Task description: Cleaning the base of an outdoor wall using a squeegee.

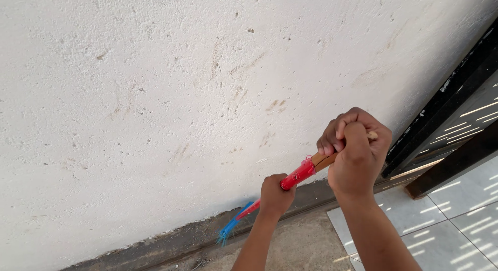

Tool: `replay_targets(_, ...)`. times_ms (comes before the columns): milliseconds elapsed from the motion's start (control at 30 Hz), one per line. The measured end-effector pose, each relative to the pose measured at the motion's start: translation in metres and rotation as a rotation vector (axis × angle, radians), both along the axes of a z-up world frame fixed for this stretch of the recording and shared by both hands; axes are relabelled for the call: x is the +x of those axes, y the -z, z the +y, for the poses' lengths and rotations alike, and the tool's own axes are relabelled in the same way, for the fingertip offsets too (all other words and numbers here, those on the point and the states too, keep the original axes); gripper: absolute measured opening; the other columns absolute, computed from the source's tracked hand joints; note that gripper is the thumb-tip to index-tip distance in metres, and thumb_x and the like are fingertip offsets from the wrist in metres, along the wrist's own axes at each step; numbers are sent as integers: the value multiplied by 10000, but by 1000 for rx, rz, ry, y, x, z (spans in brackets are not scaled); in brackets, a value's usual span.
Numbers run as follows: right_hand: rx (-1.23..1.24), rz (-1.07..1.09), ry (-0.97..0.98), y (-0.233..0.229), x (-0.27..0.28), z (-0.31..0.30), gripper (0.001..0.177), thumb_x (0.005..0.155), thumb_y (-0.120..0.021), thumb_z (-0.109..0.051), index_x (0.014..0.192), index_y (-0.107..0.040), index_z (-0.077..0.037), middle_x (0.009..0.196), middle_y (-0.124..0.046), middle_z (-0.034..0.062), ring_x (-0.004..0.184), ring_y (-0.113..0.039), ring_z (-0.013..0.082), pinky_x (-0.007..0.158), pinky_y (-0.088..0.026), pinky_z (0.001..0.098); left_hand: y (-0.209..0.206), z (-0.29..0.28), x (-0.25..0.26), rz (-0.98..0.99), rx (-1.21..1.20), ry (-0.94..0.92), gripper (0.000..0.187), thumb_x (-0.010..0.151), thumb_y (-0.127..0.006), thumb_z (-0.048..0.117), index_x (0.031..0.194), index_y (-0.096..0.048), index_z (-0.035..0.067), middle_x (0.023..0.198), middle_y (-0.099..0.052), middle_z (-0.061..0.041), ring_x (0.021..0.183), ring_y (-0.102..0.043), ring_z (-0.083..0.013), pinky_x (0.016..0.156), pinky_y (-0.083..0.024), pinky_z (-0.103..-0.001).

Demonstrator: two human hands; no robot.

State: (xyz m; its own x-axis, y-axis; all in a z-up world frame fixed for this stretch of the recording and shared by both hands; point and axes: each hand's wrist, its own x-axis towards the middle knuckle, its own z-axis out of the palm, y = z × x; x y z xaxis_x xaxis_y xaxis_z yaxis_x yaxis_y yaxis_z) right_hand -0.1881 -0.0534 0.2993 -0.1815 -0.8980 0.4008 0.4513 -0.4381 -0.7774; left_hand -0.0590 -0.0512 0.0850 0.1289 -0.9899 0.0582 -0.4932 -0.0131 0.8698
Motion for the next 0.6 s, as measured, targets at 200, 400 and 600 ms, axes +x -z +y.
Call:
replay_targets(200, -75, 204, 116, -16, 13, 7, 236, 891, -379, 58, 682, -466, -9, 581, -440, 43, 499, -404, 82, 479, -375, 268, 7, -16, -41, 202, -58, 106, 212, 852, -679, 135, 733, -625, -32, 583, -550, -214, 505, -428, -300, 556, -471, -394)
replay_targets(400, 70, 186, 56, 51, 27, 2, 247, 869, -379, 62, 653, -465, -20, 520, -458, 44, 442, -409, 78, 400, -355, 257, 66, -5, -5, 127, -7, 4, 164, 817, -681, 121, 744, -655, -24, 624, -596, -229, 521, -545, -339, 572, -491, -399)
replay_targets(600, 97, -33, -103, 90, 22, -3, 203, 839, -385, 35, 654, -438, -30, 568, -428, 53, 502, -360, 109, 493, -385, 306, 78, 19, 28, -9, 150, -171, 99, 769, -671, 81, 703, -661, 8, 641, -651, -210, 610, -678, -378, 604, -519, -427)
